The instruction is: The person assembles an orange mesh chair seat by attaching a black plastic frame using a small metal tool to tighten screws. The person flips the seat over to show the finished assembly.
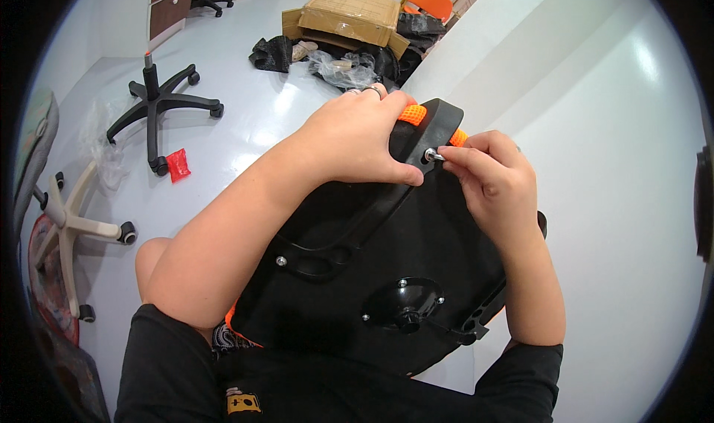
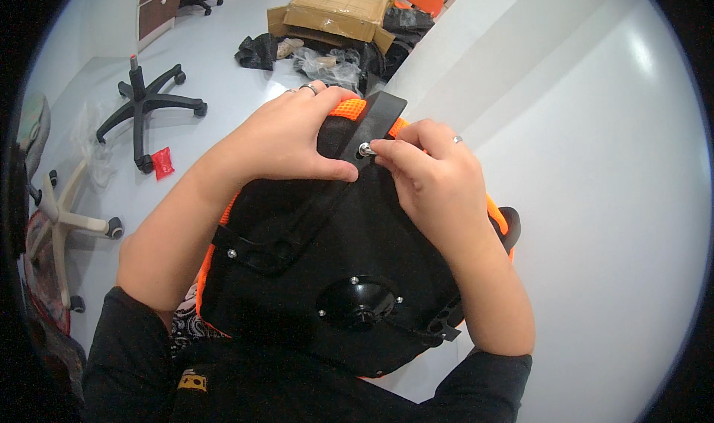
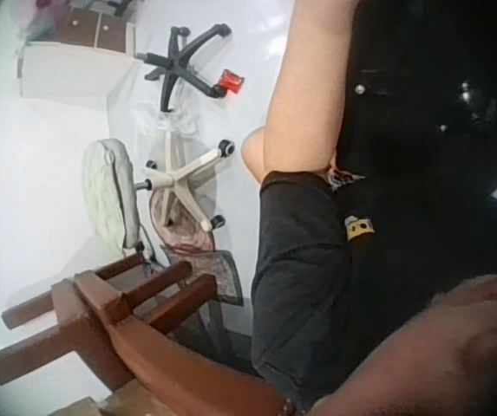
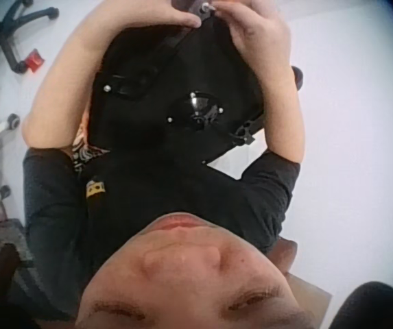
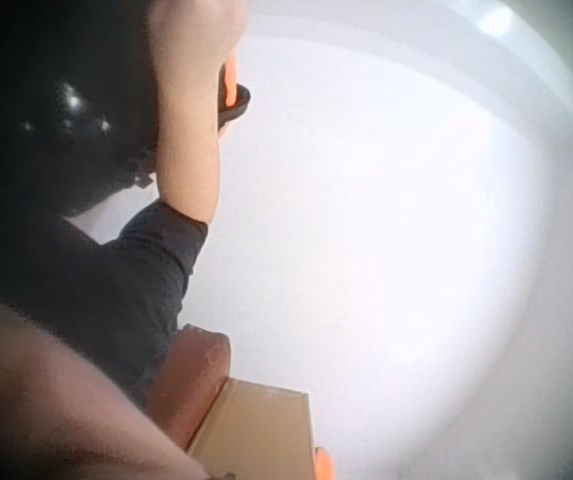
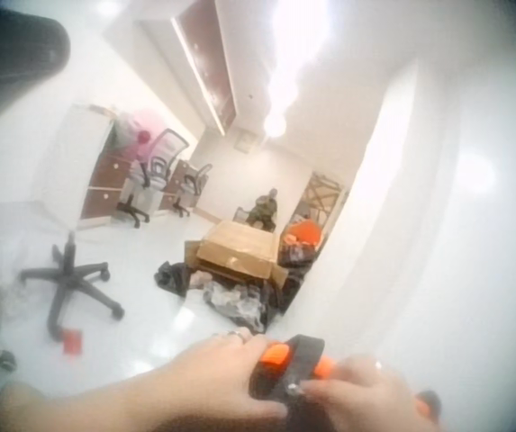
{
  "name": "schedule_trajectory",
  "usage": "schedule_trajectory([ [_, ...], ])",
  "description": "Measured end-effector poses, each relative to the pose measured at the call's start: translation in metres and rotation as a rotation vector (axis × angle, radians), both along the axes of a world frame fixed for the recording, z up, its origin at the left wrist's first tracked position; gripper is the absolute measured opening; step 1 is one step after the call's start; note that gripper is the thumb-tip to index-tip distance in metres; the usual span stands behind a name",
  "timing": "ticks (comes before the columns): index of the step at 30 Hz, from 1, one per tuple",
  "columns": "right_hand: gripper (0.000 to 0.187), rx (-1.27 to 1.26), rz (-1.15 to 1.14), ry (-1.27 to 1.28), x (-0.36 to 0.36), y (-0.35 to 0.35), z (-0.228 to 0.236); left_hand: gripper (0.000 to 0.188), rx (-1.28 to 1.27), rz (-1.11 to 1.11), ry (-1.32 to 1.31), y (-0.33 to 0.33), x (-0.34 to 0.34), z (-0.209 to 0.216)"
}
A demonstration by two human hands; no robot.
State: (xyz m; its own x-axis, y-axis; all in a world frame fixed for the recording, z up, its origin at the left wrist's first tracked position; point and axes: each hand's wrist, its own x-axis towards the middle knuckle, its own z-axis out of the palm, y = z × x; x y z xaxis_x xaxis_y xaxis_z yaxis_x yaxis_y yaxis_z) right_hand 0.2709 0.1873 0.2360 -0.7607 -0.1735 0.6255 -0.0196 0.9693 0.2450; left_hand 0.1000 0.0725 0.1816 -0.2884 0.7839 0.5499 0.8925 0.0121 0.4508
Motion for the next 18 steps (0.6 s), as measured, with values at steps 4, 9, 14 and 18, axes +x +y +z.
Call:
schedule_trajectory([
  [4, 0.018, 0.001, 0.002, -0.003, 0.0008, -0.0004, -0.0002, 0.089, -0.013, 0.002, 0.002, -0.0027, 0.0010, 0.0022],
  [9, 0.019, 0.007, -0.016, -0.005, 0.0031, -0.0029, -0.0002, 0.089, -0.004, 0.017, 0.015, -0.0027, 0.0018, 0.0011],
  [14, 0.018, 0.024, -0.013, -0.006, 0.0024, -0.0031, 0.0018, 0.088, 0.003, 0.018, 0.018, -0.0022, 0.0035, 0.0006],
  [18, 0.017, 0.029, -0.018, -0.015, 0.0004, -0.0027, 0.0053, 0.086, 0.016, 0.010, 0.024, -0.0014, 0.0031, -0.0007],
])
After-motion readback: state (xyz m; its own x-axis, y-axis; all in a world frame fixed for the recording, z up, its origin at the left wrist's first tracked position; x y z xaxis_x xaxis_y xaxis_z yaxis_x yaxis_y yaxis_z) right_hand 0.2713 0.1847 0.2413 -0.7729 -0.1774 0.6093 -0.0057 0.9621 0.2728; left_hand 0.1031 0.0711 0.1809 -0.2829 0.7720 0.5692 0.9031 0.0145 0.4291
